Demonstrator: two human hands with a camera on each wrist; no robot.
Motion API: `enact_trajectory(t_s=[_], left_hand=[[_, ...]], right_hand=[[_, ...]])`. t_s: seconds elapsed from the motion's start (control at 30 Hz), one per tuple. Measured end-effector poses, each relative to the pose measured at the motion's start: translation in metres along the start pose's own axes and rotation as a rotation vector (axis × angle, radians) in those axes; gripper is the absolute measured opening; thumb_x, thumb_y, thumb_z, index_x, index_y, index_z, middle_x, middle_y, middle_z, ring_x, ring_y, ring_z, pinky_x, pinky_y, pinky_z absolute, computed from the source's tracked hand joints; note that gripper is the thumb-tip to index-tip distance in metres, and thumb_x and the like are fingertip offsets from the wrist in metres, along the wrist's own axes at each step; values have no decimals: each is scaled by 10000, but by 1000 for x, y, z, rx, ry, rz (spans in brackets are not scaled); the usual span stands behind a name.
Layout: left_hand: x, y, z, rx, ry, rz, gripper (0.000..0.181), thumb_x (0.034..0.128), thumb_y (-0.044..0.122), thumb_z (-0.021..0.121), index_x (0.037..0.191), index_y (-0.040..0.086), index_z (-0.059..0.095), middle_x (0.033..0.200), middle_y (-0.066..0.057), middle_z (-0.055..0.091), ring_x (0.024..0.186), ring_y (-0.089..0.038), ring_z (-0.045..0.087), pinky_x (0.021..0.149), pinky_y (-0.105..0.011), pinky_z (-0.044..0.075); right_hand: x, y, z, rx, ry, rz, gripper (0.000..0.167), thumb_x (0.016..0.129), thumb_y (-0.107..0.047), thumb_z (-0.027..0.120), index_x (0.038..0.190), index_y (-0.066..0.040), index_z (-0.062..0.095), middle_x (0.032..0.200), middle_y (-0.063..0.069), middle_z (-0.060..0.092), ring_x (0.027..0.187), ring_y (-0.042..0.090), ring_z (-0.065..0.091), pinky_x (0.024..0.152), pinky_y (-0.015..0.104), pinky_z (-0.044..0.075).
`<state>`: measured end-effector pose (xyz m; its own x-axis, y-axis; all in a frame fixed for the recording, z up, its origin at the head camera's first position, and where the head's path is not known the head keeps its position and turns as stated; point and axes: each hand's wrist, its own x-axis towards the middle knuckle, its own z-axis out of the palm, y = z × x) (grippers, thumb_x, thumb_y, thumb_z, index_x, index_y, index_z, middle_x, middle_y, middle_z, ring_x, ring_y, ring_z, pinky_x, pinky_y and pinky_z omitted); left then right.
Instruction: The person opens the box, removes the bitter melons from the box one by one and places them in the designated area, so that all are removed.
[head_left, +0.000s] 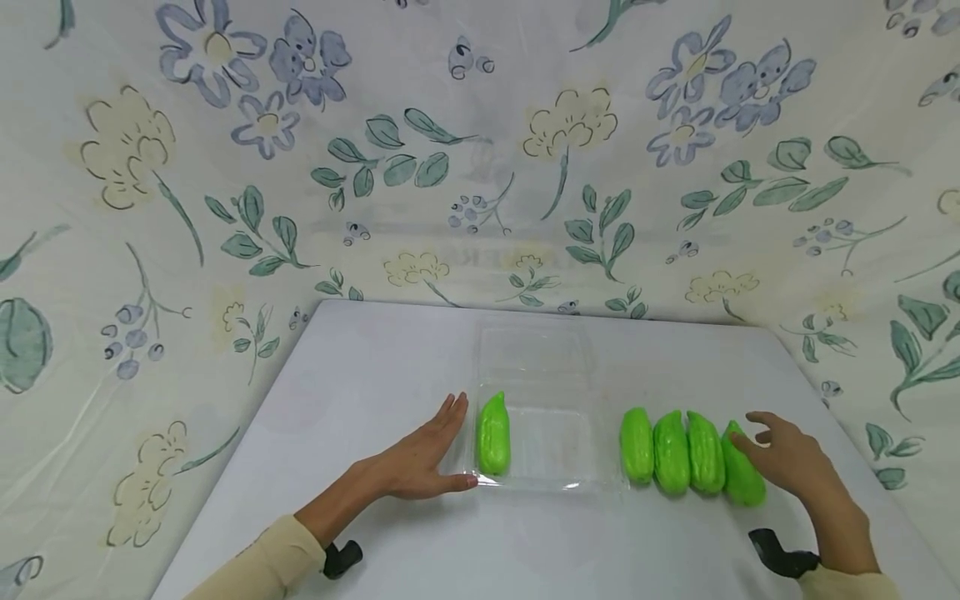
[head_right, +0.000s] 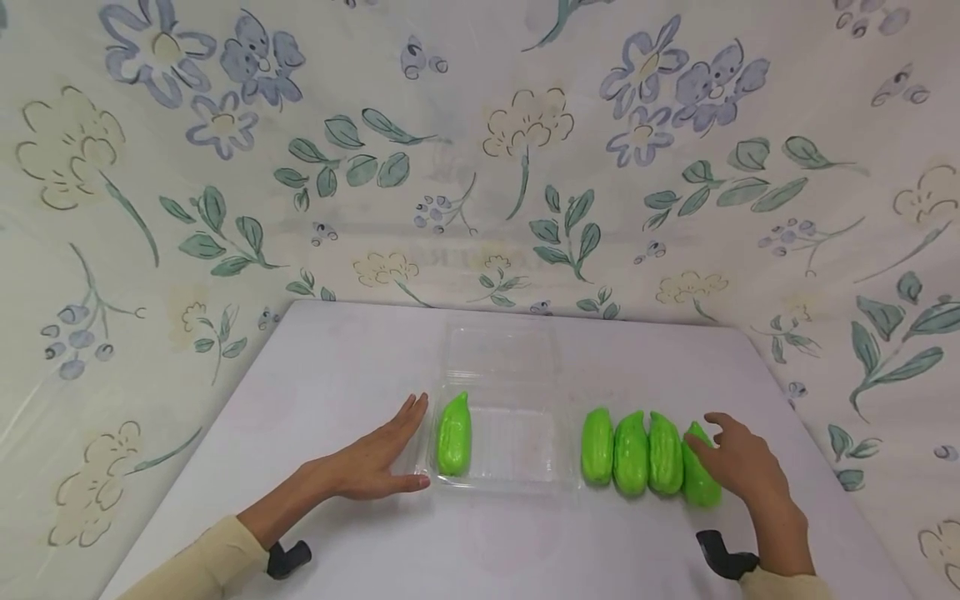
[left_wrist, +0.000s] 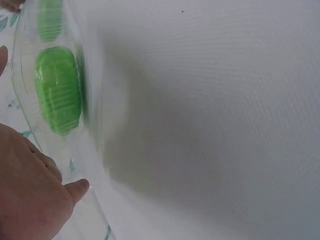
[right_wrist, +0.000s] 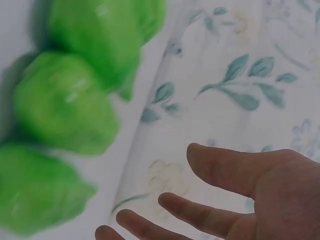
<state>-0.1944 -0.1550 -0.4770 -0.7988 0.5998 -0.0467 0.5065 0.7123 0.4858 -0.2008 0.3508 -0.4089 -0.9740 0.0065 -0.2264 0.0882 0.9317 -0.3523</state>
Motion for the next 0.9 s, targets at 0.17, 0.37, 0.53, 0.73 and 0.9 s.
enact_trajectory(t_s=[0.17,0.37,0.53,0.73,0.9], left_hand=[[3,1,5,-1,31,0,1080,893,688,507,1568,43,-35,1637,-114,-4,1490,-222,-27,1151,-454,225],[4,5,17,-36,93,-14,1042,924,662,483,1562,9,-19,1633,-108,-33,1488,-244,-34,1153,-465,208],[6,8,22,-16,118,-27,1031,930,654,466,1558,2,-26,1632,-116,-37,1487,-250,-42,1153,-469,202],[6,8,18,15,122,-31,1024,932,644,466,1554,-6,-23,1630,-132,-18,1486,-257,-38,1148,-474,219],[6,6,22,11,126,-25,1023,931,650,463,1557,-9,-7,1632,-144,-10,1487,-256,-41,1145,-477,230]], right_hand=[[-1,-56,11,76,135,-113,601,1001,-365,549,1376,91,436,1238,371,549,1054,552,563,774,626,488],[10,-137,61,244,153,-340,425,954,-216,660,1308,3,575,1132,239,665,874,326,684,718,448,560],[22,-189,99,318,80,-390,455,927,-208,699,1337,-58,570,1151,194,669,873,283,687,701,412,569],[36,-222,127,338,-34,-365,629,925,-304,700,1441,-49,446,1225,233,622,958,343,677,755,490,565],[38,-229,146,342,-95,-371,687,906,-329,717,1447,-25,424,1190,242,630,1020,380,647,782,515,560]])
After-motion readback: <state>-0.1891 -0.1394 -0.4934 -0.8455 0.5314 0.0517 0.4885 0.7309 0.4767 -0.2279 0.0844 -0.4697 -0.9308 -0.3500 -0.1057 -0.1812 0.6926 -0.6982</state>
